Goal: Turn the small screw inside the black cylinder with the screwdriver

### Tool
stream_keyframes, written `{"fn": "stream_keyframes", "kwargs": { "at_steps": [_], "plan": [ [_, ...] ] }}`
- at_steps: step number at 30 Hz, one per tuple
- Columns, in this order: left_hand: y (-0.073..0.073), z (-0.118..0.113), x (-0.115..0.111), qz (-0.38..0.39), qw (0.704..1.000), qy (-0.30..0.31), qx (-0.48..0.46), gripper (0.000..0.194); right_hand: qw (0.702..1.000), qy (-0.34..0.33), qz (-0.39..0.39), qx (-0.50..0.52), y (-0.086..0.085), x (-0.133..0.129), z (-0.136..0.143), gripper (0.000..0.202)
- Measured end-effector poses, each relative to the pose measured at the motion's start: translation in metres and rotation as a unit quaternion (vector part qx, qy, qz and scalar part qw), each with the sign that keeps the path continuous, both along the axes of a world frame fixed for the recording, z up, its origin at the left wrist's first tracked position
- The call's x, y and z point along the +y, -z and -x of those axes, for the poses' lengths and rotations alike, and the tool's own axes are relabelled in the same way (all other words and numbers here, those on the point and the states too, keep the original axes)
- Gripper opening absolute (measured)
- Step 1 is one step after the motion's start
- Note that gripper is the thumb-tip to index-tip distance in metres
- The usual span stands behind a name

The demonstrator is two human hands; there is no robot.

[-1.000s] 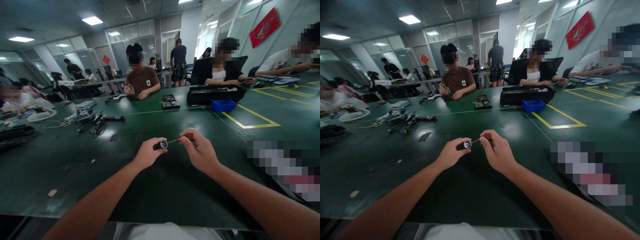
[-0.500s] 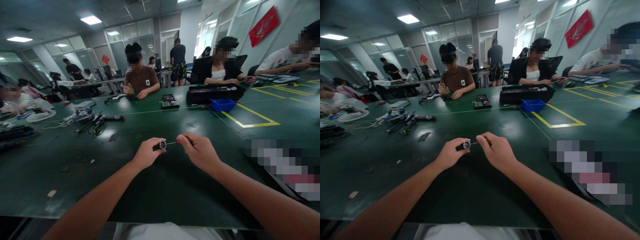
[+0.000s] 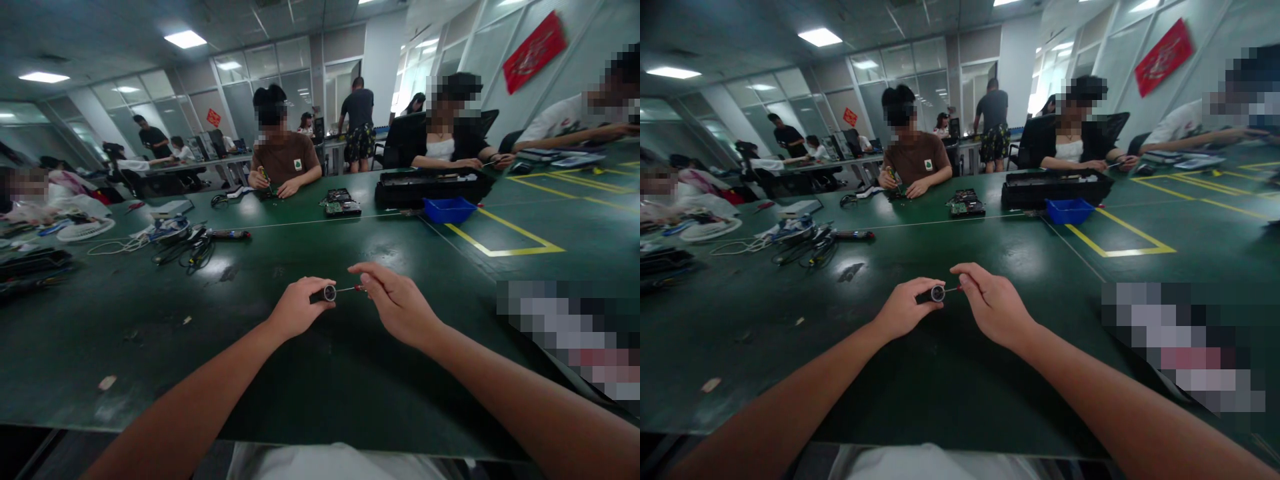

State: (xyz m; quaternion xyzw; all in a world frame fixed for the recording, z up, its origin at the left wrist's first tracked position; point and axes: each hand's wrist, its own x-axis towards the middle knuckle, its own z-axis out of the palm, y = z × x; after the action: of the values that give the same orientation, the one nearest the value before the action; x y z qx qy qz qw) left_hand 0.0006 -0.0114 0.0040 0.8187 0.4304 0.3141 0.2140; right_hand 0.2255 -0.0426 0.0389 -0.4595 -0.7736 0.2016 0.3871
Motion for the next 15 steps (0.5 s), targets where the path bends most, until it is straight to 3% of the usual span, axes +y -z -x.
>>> {"fn": "stream_keyframes", "kwargs": {
  "at_steps": [7,12,15],
  "plan": [
    [-0.003,0.001,-0.001,-0.01,1.0,-0.012,-0.018,0.036,0.986,0.014,0.055,0.159,0.007,0.01,0.002,0.019],
    [-0.006,-0.002,-0.003,0.002,1.0,-0.018,-0.003,0.038,0.907,0.044,0.166,0.384,0.011,0.022,0.001,0.03],
    [-0.007,-0.002,-0.003,0.01,1.0,-0.029,-0.001,0.036,0.936,0.072,0.1,0.33,0.011,0.021,0.0,0.027]
  ]
}}
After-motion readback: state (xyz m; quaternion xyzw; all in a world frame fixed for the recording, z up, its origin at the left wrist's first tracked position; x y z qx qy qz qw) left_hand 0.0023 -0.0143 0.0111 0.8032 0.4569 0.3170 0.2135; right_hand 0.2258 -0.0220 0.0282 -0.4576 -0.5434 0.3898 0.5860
